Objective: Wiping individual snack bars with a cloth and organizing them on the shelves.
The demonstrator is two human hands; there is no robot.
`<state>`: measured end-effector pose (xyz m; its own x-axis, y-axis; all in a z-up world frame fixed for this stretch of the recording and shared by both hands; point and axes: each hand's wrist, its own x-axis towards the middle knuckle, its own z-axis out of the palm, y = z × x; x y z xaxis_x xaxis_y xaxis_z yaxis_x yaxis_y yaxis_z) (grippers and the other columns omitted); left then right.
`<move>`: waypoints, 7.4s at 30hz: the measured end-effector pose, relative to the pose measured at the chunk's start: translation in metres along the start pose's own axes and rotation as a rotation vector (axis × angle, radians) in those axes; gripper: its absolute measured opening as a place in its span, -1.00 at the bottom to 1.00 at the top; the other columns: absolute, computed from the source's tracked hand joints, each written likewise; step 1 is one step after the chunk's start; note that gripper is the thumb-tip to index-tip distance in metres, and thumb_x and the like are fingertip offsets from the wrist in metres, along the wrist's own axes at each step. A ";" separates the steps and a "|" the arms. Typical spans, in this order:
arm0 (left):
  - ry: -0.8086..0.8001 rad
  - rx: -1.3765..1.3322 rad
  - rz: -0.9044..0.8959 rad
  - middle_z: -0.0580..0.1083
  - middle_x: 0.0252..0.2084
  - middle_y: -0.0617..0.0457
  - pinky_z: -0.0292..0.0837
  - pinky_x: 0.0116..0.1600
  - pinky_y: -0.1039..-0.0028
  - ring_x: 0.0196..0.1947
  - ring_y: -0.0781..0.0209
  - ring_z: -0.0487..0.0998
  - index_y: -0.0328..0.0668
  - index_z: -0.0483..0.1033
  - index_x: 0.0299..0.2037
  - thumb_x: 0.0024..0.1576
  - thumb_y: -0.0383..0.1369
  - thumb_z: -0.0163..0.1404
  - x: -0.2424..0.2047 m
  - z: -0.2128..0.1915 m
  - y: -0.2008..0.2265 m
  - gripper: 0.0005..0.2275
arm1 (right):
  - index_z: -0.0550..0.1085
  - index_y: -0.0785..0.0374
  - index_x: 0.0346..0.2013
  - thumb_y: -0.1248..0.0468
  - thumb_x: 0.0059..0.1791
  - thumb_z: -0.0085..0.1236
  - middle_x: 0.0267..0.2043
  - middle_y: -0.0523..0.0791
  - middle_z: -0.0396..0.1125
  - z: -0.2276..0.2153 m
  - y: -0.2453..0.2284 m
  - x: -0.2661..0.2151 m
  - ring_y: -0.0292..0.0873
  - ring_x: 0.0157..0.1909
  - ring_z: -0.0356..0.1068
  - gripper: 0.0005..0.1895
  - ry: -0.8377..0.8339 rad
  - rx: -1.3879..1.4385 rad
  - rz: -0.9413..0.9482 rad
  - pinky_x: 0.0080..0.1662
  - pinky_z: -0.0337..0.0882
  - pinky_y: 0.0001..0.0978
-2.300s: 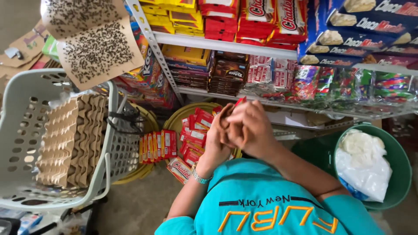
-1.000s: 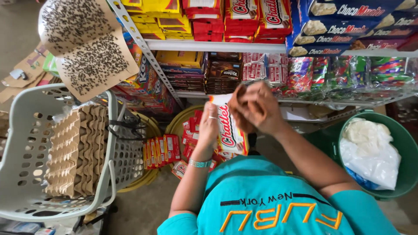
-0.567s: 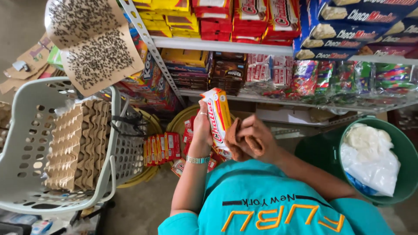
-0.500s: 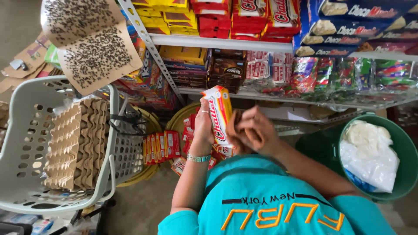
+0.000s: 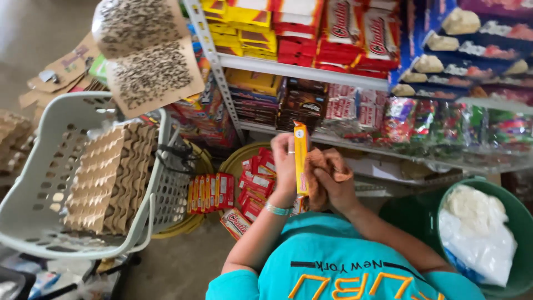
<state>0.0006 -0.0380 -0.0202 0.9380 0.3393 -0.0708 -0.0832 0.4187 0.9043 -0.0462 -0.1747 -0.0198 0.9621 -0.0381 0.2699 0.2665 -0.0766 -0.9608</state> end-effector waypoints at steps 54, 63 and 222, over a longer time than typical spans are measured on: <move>-0.436 -0.375 -0.117 0.51 0.05 -0.08 0.56 0.01 0.36 -0.07 0.20 0.62 0.07 0.10 0.47 0.34 -0.26 -0.08 0.000 -0.048 0.019 -0.51 | 0.63 0.19 -0.26 0.26 -0.12 0.44 -0.18 -0.06 0.38 -0.010 -0.064 0.009 -0.06 -0.22 0.39 -0.81 -0.152 -0.240 -0.414 -0.08 0.40 -0.24; -0.588 -0.352 -0.347 0.56 -0.16 -0.13 0.64 -0.27 0.38 -0.36 0.10 0.66 0.12 0.14 0.50 0.09 -0.33 0.25 -0.030 -0.039 -0.001 -0.25 | 0.52 0.47 -0.15 0.36 0.00 0.39 -0.06 0.13 0.29 -0.038 -0.084 0.044 -0.02 -0.08 0.32 -0.76 -0.008 -0.254 -0.490 0.06 0.36 -0.17; -0.360 -0.244 -0.074 -0.09 0.41 -0.14 0.26 0.33 0.34 0.20 0.16 0.20 -0.02 -0.49 0.55 0.07 -0.17 0.25 -0.040 -0.014 0.015 0.07 | 0.55 0.39 -0.20 0.41 -0.06 0.33 -0.14 0.05 0.42 0.012 -0.064 0.009 0.01 -0.14 0.42 -0.83 -0.085 -0.069 -0.312 -0.01 0.36 -0.16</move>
<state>-0.0430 -0.0333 -0.0098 0.9982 0.0040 0.0591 -0.0483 0.6323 0.7733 -0.0540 -0.1581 0.0430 0.8368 0.0810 0.5415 0.5475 -0.1389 -0.8252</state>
